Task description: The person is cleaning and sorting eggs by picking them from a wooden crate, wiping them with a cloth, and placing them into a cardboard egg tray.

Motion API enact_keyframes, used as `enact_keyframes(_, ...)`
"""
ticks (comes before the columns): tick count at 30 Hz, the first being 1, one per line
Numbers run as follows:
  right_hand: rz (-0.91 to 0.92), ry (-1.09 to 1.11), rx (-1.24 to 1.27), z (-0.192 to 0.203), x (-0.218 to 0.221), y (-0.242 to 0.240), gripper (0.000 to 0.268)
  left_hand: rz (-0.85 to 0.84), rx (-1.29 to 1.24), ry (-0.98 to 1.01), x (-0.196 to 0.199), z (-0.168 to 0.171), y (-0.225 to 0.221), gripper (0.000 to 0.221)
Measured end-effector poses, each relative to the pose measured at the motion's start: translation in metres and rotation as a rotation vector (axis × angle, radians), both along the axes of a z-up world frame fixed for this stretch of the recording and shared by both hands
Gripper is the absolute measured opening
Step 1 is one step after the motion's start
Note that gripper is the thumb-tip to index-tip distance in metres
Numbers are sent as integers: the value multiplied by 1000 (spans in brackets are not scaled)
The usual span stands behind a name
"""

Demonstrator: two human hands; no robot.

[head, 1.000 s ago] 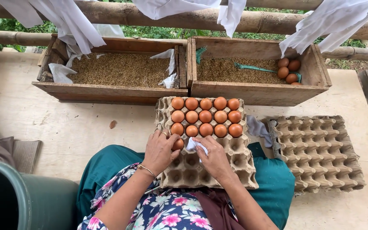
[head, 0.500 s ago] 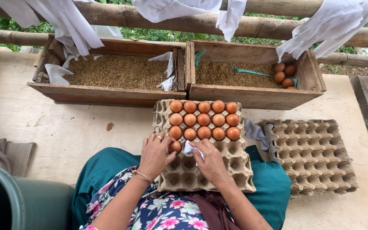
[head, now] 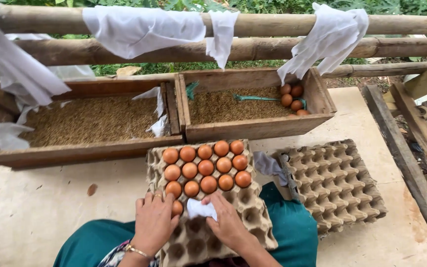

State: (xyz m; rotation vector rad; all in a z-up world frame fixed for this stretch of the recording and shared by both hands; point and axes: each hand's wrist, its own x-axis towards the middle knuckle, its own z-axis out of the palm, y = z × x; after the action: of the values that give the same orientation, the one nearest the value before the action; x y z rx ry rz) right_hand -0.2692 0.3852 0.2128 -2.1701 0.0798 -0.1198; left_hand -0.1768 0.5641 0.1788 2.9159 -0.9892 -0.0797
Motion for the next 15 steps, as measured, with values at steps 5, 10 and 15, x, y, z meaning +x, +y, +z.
enact_keyframes(5,-92,6,220,19,23,-47,36,-121,-58,53,29,28,-48,47)
enact_keyframes(10,-271,3,375,7,55,-132,39,-255,-355,78,70,36,-156,21)
enact_keyframes(15,-501,2,-40,-22,97,-231,34,-367,-526,224,124,17,-287,13)
